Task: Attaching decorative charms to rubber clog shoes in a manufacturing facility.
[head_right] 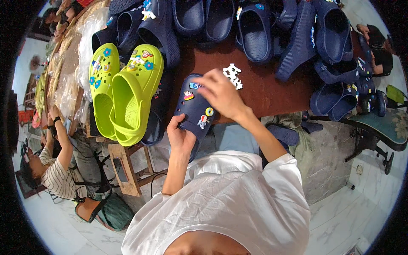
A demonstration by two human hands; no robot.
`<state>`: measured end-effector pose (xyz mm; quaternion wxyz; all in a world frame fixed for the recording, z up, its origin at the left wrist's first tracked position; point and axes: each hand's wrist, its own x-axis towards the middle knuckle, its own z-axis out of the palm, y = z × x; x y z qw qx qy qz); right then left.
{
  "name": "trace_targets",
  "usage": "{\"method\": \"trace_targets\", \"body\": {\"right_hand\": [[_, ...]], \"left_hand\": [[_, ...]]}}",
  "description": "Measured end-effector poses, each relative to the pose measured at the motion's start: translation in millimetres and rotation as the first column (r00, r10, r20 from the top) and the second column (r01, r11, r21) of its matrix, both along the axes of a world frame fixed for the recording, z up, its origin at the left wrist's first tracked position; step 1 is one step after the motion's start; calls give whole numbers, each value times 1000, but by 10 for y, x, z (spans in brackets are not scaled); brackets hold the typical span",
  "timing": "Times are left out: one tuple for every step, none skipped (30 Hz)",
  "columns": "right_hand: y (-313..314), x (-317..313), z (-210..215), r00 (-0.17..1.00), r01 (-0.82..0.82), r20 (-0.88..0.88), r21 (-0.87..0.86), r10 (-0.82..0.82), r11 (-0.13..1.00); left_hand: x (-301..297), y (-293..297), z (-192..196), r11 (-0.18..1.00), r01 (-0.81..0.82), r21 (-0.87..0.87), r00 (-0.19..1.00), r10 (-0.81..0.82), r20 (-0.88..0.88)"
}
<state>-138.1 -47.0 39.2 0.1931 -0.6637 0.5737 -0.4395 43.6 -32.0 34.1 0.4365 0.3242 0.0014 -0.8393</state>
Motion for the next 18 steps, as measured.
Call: {"method": "trace_targets", "body": {"right_hand": [[32, -113, 15, 997, 75, -20, -32, -75, 997], [69, -244, -33, 989, 149, 17, 0, -149, 989], [114, -371, -100, 973, 222, 51, 34, -223, 975], [168, -487, -144, 960, 277, 36, 63, -279, 959], [222, -601, -191, 942, 332, 18, 90, -335, 939], [270, -707, -291, 936, 352, -51, 57, -349, 934], [311, -730, -311, 937, 349, -51, 58, -347, 935], [367, -728, -323, 936, 350, -94, 112, -340, 930], [416, -722, -339, 934, 350, -135, 165, -330, 922], [450, -718, -366, 929, 338, -215, 160, -301, 928], [466, -694, -395, 930, 335, -212, 160, -299, 929], [471, -658, -419, 922, 338, -248, 140, -298, 931], [464, -613, -431, 914, 339, -280, 121, -295, 933], [449, -574, -440, 884, 347, -357, 66, -303, 936], [445, -561, -467, 888, 341, -350, 67, -297, 938], [437, -547, -494, 871, 347, -386, 47, -303, 937], [425, -530, -511, 853, 352, -421, 27, -309, 935], [424, -519, -512, 854, 350, -420, 26, -307, 936]], "left_hand": [[-5, 7, 16, 1000, -15, 6, 1000, 15, 19], [-10, 14, 26, 1000, -28, 13, 999, 28, 36], [-8, 18, 31, 999, -30, 15, 999, 29, 36], [-7, 13, 34, 999, -32, 23, 999, 31, 39], [-12, 9, 38, 999, -33, 31, 999, 32, 40], [-22, 8, 45, 999, -33, 32, 999, 32, 39], [-27, 8, 46, 999, -40, 31, 998, 39, 51], [-29, 9, 48, 998, -48, 29, 997, 46, 63], [-26, 12, 49, 998, -52, 29, 997, 50, 64], [-26, 12, 51, 998, -53, 24, 997, 52, 57], [-24, 11, 55, 998, -56, 18, 997, 55, 50], [-26, 11, 65, 998, -59, 17, 997, 58, 52], [-24, 13, 78, 997, -64, 31, 996, 62, 63], [-22, 15, 86, 997, -70, 45, 995, 67, 74], [-19, 17, 77, 996, -77, 43, 994, 73, 81], [-7, 19, 50, 997, -68, 41, 996, 65, 64], [5, 20, 21, 998, -59, 38, 997, 58, 47], [12, 21, -6, 997, -72, 35, 996, 70, 60]]}}
